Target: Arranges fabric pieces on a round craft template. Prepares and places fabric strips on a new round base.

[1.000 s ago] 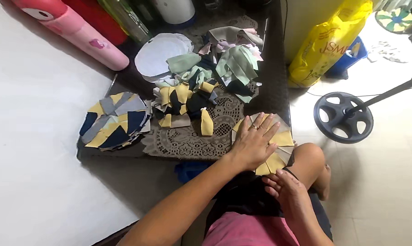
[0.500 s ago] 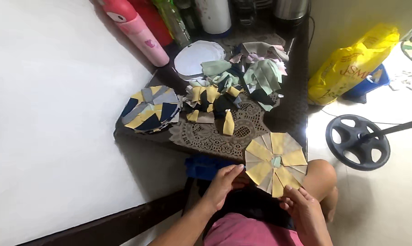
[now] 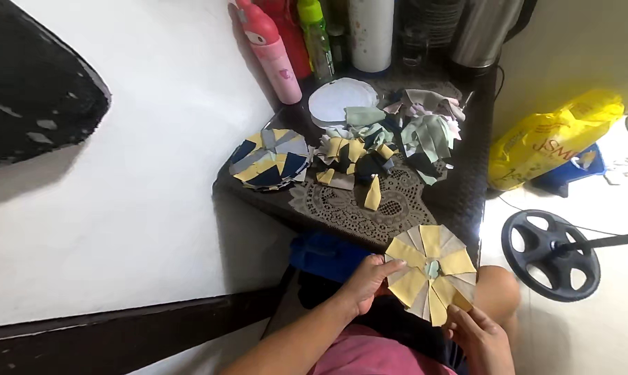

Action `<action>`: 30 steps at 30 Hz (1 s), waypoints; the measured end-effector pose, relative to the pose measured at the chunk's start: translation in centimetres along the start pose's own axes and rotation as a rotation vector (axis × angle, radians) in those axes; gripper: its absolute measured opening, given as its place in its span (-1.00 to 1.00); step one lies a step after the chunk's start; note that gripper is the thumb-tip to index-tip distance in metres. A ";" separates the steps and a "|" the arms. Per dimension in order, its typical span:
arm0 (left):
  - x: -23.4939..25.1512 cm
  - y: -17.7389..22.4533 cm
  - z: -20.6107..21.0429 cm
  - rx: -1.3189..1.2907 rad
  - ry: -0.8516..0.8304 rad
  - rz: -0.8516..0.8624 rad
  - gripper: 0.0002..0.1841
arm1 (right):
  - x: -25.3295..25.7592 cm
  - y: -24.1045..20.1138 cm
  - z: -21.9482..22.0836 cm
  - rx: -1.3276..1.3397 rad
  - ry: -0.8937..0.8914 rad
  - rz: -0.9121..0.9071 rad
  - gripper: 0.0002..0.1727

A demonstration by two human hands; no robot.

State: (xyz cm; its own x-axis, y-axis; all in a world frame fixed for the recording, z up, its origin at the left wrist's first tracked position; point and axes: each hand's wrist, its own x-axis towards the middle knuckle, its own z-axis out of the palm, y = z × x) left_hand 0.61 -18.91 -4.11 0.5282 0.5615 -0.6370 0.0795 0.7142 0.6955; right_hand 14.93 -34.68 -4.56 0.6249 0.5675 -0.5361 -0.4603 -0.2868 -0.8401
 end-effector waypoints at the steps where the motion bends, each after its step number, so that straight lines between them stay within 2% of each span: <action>1: 0.0 0.0 -0.1 0.000 0.000 -0.001 -0.83 | -0.2 0.0 -0.1 -0.005 -0.010 0.000 -0.82; 4: -0.1 -0.4 -0.6 0.019 0.001 0.051 -0.83 | -0.6 0.0 0.0 -0.022 -0.033 -0.003 -0.81; 8: -0.7 -0.7 -1.5 0.063 0.029 0.223 -0.87 | -1.2 -0.5 0.8 -0.036 -0.063 -0.005 -0.80; 16: -2.3 1.6 -4.3 0.077 0.164 0.485 -0.88 | -0.8 -2.7 5.4 -0.106 -0.196 -0.060 -0.78; 22: -2.8 7.0 -9.1 0.123 0.319 0.563 -0.84 | 1.9 -5.5 13.1 -0.238 -0.329 -0.124 -0.81; 25: -3.1 10.4 -12.1 0.161 0.428 0.595 -0.80 | 3.2 -7.5 18.3 -0.318 -0.421 -0.180 -0.85; 30: -2.8 16.0 -17.3 0.213 0.612 0.649 -0.74 | 4.6 -10.3 27.4 -0.404 -0.535 -0.164 -0.87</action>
State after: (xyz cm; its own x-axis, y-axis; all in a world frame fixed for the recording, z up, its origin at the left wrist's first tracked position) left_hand -14.25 -1.85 3.06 -0.0113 0.9924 -0.1224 0.1098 0.1229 0.9863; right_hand 5.28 -7.99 3.90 0.2211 0.9012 -0.3727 -0.0505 -0.3710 -0.9272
